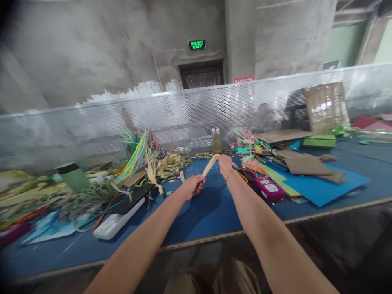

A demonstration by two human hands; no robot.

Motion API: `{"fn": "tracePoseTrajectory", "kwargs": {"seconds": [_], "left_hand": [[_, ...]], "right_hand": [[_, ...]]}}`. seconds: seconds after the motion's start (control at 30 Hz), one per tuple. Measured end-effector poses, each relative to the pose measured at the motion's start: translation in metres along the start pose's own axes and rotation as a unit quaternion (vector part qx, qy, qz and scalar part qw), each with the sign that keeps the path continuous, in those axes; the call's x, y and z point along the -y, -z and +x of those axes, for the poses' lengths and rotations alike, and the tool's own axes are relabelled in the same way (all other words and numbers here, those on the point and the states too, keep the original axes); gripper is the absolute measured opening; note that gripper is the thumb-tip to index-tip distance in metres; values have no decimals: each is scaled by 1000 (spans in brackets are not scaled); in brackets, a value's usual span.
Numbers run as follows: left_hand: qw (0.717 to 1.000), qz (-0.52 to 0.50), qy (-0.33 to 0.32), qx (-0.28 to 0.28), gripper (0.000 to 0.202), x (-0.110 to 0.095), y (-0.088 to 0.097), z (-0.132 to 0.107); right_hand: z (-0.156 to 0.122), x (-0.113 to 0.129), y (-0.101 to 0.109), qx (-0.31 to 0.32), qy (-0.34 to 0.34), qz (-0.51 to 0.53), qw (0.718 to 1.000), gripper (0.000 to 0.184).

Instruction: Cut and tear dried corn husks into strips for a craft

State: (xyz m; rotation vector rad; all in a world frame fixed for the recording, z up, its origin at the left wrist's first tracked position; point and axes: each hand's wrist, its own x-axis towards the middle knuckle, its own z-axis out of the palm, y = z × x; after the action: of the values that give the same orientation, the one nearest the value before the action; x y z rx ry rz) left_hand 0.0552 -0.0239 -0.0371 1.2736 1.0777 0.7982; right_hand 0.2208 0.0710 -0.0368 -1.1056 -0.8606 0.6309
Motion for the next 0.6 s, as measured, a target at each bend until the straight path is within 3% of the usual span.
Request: {"fn": "tracePoseTrajectory", "kwargs": {"seconds": [0.23,0.3,0.4,0.6], "left_hand": [[992,117,-41,30,23,-3,8,-4],[973,216,-79,19,24,-1,13,-2],[923,366,-122,-1,24,2,21,2],[888,439,-138,-9,27,0,29,4]], "right_hand": [[9,0,0,56,-136,33,989,11],[6,0,0,86,-185,34,978,14],[-1,3,1,146,-246,41,957,15],[-2,9,0,205,-249,99,941,13]]}}
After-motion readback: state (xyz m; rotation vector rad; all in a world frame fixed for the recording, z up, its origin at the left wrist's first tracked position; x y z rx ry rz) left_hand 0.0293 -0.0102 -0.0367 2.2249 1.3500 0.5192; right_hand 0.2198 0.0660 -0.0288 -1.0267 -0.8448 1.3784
